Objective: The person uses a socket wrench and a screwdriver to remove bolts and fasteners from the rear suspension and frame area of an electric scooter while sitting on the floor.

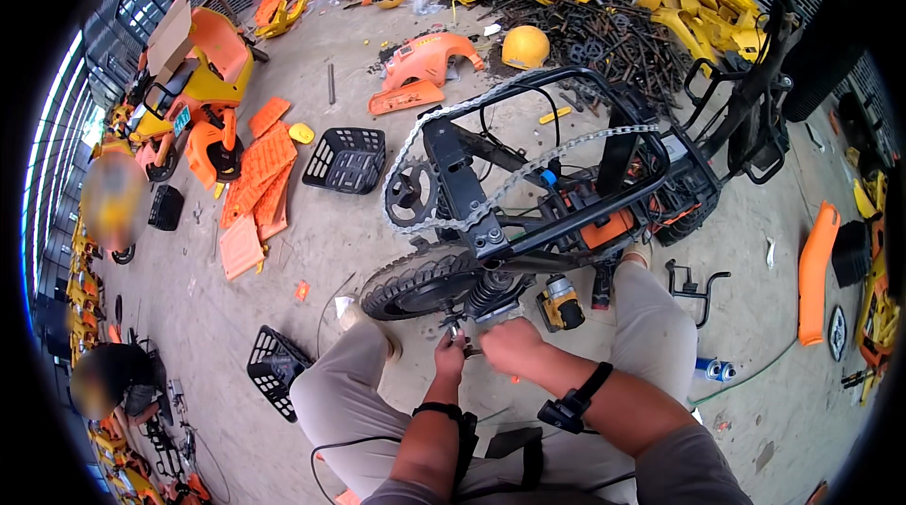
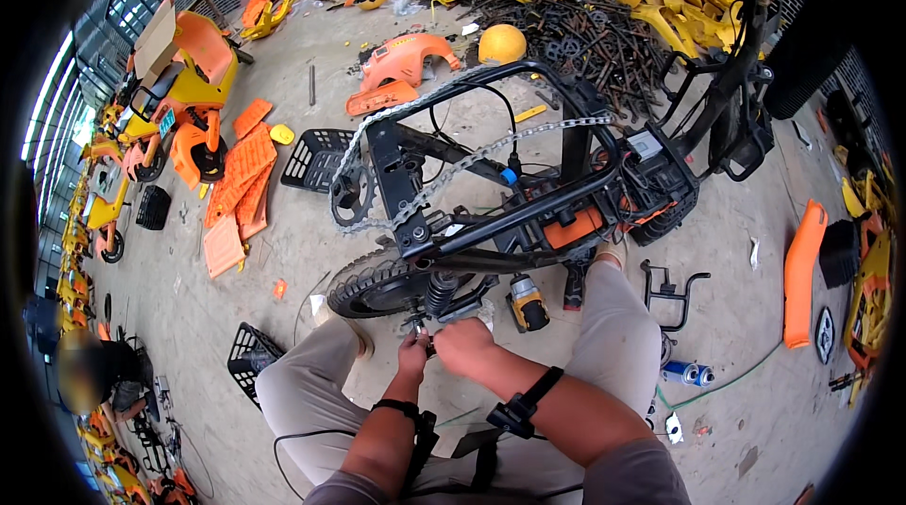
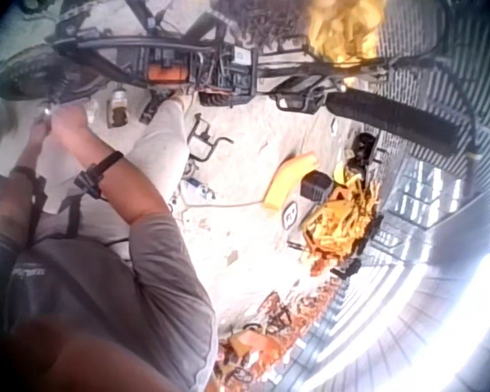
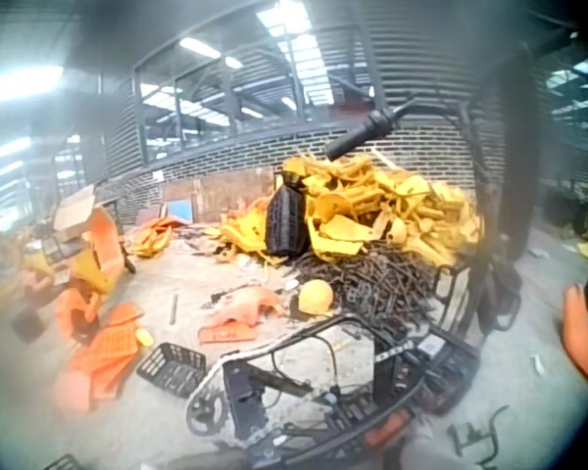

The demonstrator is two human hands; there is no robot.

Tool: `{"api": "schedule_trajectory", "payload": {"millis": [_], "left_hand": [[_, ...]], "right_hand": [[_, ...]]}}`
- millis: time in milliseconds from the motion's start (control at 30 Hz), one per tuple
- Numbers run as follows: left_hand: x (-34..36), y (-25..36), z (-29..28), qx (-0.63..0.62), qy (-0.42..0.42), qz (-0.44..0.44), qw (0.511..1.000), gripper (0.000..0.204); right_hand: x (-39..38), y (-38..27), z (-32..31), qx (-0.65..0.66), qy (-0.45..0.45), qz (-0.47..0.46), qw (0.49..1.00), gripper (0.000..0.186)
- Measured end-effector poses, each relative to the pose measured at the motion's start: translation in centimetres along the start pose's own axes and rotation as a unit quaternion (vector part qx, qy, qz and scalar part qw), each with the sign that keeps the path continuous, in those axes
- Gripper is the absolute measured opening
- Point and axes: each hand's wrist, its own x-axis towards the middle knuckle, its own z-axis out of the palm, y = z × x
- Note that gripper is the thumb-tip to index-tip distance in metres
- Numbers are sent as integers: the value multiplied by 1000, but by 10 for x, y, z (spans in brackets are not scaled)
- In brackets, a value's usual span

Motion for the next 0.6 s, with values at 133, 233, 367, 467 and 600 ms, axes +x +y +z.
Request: {"api": "schedule_trajectory", "payload": {"millis": [133,233,367,467,600], "left_hand": [[5,-5,1,-65,12,-15,998,27],[3,-2,5,-16,20,-4,1000,27],[5,-4,2,32,22,15,999,29],[9,-13,-4,83,38,41,995,30],[22,-27,-3,117,73,78,987,32]], "right_hand": [[3,11,5,11,-18,6,1000,24],[2,15,11,-6,-11,18,1000,23],[6,18,14,-8,-54,41,998,24],[16,38,37,-20,-62,87,994,25],[18,48,44,-49,-59,128,989,25]]}}
